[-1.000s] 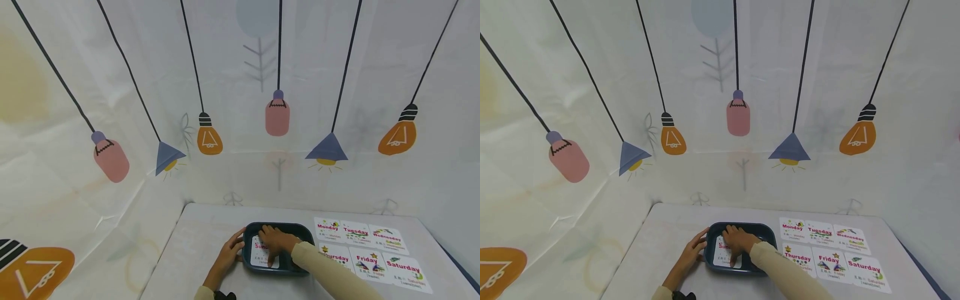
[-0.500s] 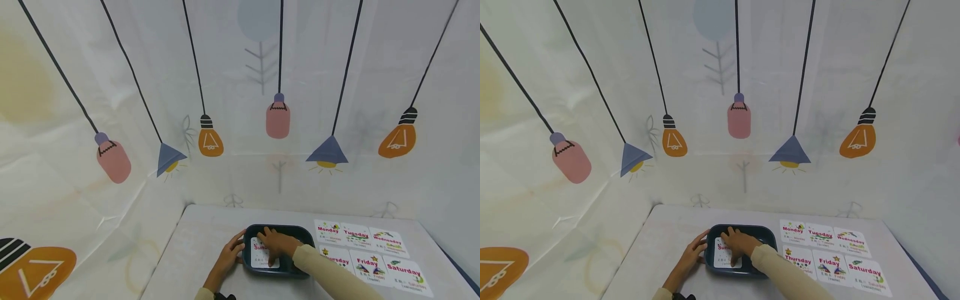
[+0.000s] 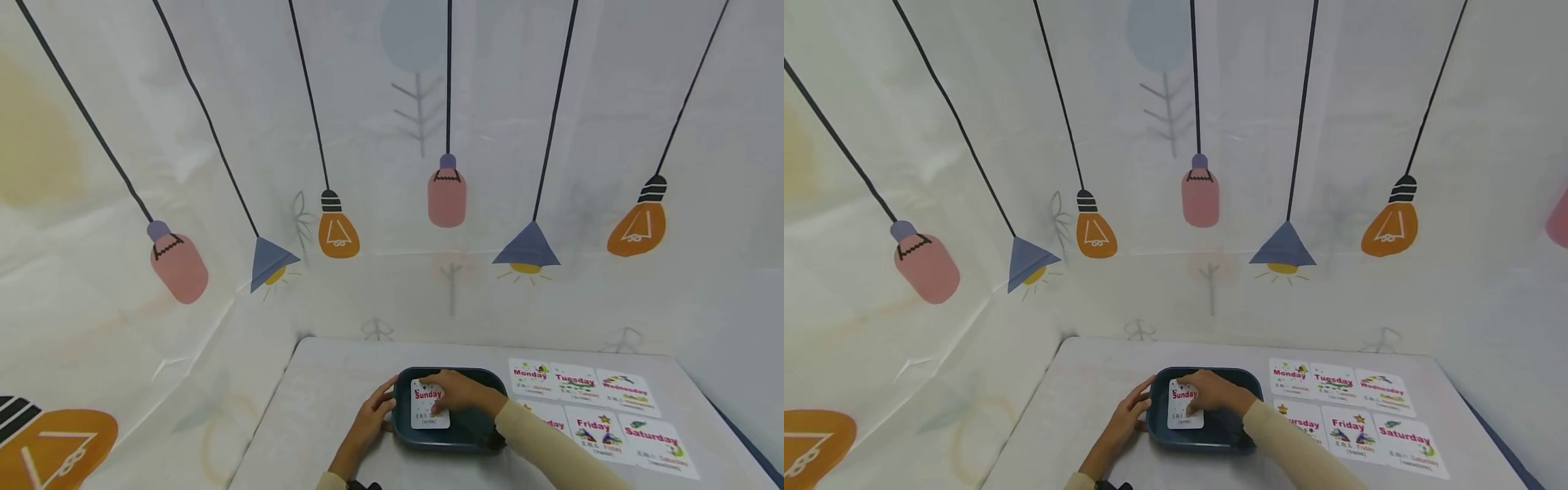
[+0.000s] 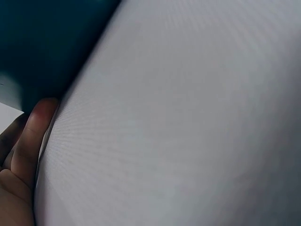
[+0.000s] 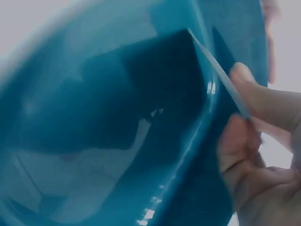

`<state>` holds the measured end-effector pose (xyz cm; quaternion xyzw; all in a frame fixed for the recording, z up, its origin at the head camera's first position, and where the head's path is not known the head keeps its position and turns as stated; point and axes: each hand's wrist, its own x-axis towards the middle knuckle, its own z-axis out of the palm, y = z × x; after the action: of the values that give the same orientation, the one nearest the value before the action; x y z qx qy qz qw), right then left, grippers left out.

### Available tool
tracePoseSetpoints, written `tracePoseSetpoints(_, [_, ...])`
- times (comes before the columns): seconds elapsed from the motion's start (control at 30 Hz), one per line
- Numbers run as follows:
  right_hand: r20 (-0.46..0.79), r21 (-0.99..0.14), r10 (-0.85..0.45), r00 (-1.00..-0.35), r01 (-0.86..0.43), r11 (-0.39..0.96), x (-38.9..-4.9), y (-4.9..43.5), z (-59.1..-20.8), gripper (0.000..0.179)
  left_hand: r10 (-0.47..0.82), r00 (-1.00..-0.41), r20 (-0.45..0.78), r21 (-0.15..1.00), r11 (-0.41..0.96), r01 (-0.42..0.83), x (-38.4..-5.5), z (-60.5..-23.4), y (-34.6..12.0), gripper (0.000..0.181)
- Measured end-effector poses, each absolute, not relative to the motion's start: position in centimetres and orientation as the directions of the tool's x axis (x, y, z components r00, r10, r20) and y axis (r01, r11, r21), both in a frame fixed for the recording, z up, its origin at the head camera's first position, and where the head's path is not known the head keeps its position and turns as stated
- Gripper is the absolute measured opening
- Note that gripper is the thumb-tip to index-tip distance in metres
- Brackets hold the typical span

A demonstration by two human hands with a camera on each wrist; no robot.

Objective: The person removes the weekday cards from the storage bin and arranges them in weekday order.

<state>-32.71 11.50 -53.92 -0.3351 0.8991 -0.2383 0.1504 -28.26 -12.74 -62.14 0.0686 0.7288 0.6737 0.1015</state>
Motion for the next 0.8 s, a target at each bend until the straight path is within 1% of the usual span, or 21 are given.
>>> tracePoseSetpoints(0.1, [-0.039, -0.615, -0.672, -0.740, -0.512, 0.600, -32.5, 12.4, -54.0, 0.058, 0.236, -0.971, -0.041, 0.996, 0.083, -0.022, -28.3, -62.1, -12.9, 0.045])
tracePoseSetpoints(0.27, [0.047, -0.682, -0.628, -0.777, -0.484, 0.548, -31.6, 14.1, -54.3, 0.046, 0.238, -0.971, -0.018, 0.996, 0.085, 0.003, -28.4, -62.1, -12.9, 0.045])
tracePoseSetpoints(0.37, [0.076, -0.703, -0.598, -0.798, -0.468, 0.536, -30.9, 15.1, -54.7, 0.046, 0.231, -0.973, -0.020, 0.995, 0.095, 0.002, -28.4, -62.2, -12.9, 0.045])
tracePoseSetpoints(0.47, [0.065, -0.746, -0.575, -0.816, -0.423, 0.515, -30.2, 16.2, -55.0, 0.053, 0.231, -0.973, -0.016, 0.995, 0.095, 0.006, -28.3, -62.3, -12.9, 0.046])
tracePoseSetpoints(0.57, [0.029, -0.803, -0.561, -0.827, -0.353, 0.480, -29.6, 17.4, -55.1, 0.058, 0.235, -0.972, -0.012, 0.996, 0.084, 0.008, -28.1, -62.4, -12.9, 0.048])
tracePoseSetpoints(0.67, [-0.002, -0.835, -0.532, -0.847, -0.291, 0.466, -29.2, 18.7, -54.8, 0.057, 0.233, -0.972, -0.028, 0.997, 0.081, -0.009, -28.0, -62.3, -12.9, 0.048])
tracePoseSetpoints(0.8, [-0.020, -0.857, -0.464, -0.886, -0.224, 0.463, -28.7, 20.2, -54.1, 0.054, 0.234, -0.972, -0.017, 0.996, 0.085, 0.003, -28.2, -62.3, -13.0, 0.047])
